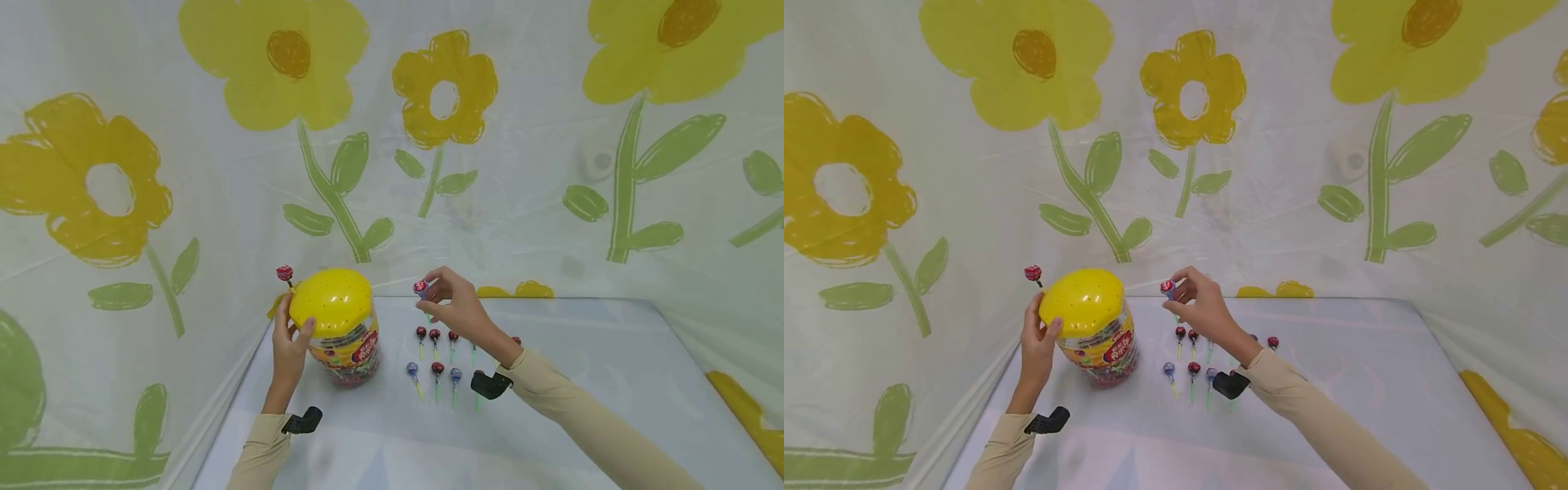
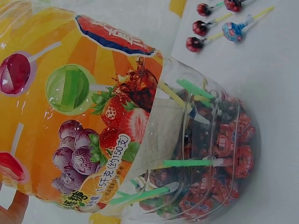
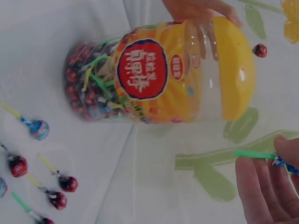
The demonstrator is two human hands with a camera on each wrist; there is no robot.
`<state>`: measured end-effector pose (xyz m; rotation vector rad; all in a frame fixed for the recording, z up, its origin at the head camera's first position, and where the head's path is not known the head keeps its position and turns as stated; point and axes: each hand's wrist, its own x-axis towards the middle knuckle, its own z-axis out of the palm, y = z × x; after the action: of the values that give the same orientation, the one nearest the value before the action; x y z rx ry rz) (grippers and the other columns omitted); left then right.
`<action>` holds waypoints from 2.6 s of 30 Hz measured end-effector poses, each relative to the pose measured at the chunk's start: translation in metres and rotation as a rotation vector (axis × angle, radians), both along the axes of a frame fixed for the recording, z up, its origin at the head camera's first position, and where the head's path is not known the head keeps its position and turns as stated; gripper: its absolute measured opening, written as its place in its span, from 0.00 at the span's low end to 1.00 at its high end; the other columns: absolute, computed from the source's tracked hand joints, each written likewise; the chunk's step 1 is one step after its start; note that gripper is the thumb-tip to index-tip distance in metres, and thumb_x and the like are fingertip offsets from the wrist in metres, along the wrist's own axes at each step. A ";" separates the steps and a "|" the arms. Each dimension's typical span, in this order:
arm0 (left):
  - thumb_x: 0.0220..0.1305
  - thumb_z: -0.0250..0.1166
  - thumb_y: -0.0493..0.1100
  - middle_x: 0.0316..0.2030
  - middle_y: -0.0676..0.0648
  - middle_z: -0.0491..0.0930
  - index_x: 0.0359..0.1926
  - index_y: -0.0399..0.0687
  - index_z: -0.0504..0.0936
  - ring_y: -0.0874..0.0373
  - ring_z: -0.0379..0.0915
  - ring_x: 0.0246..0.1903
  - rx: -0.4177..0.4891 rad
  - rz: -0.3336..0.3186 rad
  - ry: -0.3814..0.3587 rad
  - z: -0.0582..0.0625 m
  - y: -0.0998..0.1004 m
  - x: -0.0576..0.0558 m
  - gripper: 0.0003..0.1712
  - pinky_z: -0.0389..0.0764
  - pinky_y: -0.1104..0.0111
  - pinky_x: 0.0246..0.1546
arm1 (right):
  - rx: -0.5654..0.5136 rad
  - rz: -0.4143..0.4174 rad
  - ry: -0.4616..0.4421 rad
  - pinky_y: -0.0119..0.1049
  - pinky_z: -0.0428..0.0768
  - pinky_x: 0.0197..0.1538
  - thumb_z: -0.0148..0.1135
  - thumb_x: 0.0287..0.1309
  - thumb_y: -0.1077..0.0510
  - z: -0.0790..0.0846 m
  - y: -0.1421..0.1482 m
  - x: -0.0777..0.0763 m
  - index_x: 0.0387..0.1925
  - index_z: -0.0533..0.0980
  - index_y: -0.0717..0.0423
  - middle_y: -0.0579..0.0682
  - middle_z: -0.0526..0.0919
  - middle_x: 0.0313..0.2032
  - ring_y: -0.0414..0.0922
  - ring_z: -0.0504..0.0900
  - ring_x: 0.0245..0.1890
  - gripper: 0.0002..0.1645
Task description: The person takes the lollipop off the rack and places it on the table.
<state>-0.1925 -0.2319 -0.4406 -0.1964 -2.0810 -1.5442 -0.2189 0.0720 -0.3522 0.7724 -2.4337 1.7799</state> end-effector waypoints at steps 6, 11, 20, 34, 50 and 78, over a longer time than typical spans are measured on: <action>0.57 0.54 0.41 0.60 0.51 0.59 0.65 0.51 0.52 0.60 0.55 0.55 0.004 0.004 -0.010 0.006 0.004 0.005 0.34 0.62 0.61 0.53 | 0.037 -0.049 -0.021 0.42 0.79 0.26 0.64 0.46 0.60 -0.032 0.020 -0.009 0.43 0.67 0.53 0.53 0.78 0.28 0.48 0.78 0.26 0.21; 0.57 0.54 0.41 0.60 0.53 0.58 0.65 0.45 0.52 0.59 0.54 0.55 0.007 0.019 -0.010 0.004 0.002 0.005 0.35 0.62 0.63 0.52 | 0.080 -0.093 -0.034 0.40 0.79 0.26 0.65 0.45 0.57 -0.049 0.034 -0.010 0.43 0.67 0.48 0.49 0.78 0.28 0.45 0.78 0.26 0.21; 0.58 0.54 0.41 0.60 0.51 0.58 0.65 0.44 0.52 0.58 0.55 0.55 -0.004 0.020 -0.008 0.006 0.005 0.005 0.35 0.63 0.65 0.52 | 0.041 -0.115 -0.162 0.40 0.79 0.22 0.66 0.44 0.59 -0.068 0.059 0.002 0.44 0.67 0.54 0.56 0.76 0.29 0.56 0.77 0.29 0.24; 0.58 0.54 0.42 0.61 0.51 0.57 0.65 0.46 0.52 0.59 0.55 0.55 -0.007 0.025 -0.018 0.005 0.004 0.007 0.35 0.62 0.67 0.53 | 0.036 -0.222 -0.267 0.41 0.79 0.22 0.67 0.42 0.61 -0.111 0.085 0.015 0.43 0.66 0.56 0.56 0.77 0.28 0.55 0.78 0.27 0.25; 0.58 0.54 0.41 0.61 0.52 0.57 0.65 0.46 0.52 0.60 0.55 0.56 0.007 0.013 -0.014 0.006 0.005 0.006 0.35 0.62 0.70 0.54 | 0.100 -0.377 -0.359 0.36 0.78 0.20 0.68 0.40 0.61 -0.172 0.109 0.033 0.42 0.66 0.57 0.54 0.76 0.27 0.46 0.78 0.22 0.26; 0.58 0.54 0.41 0.61 0.51 0.57 0.65 0.45 0.52 0.59 0.55 0.55 -0.011 0.023 -0.017 0.007 0.005 0.006 0.35 0.63 0.69 0.54 | 0.337 -0.536 -0.342 0.32 0.71 0.16 0.69 0.38 0.60 -0.219 0.107 0.040 0.38 0.67 0.60 0.49 0.71 0.18 0.41 0.71 0.12 0.24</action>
<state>-0.1861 -0.2272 -0.4336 -0.1634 -2.0983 -1.5256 -0.1793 0.1788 -0.5713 -0.2088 -2.8221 1.4023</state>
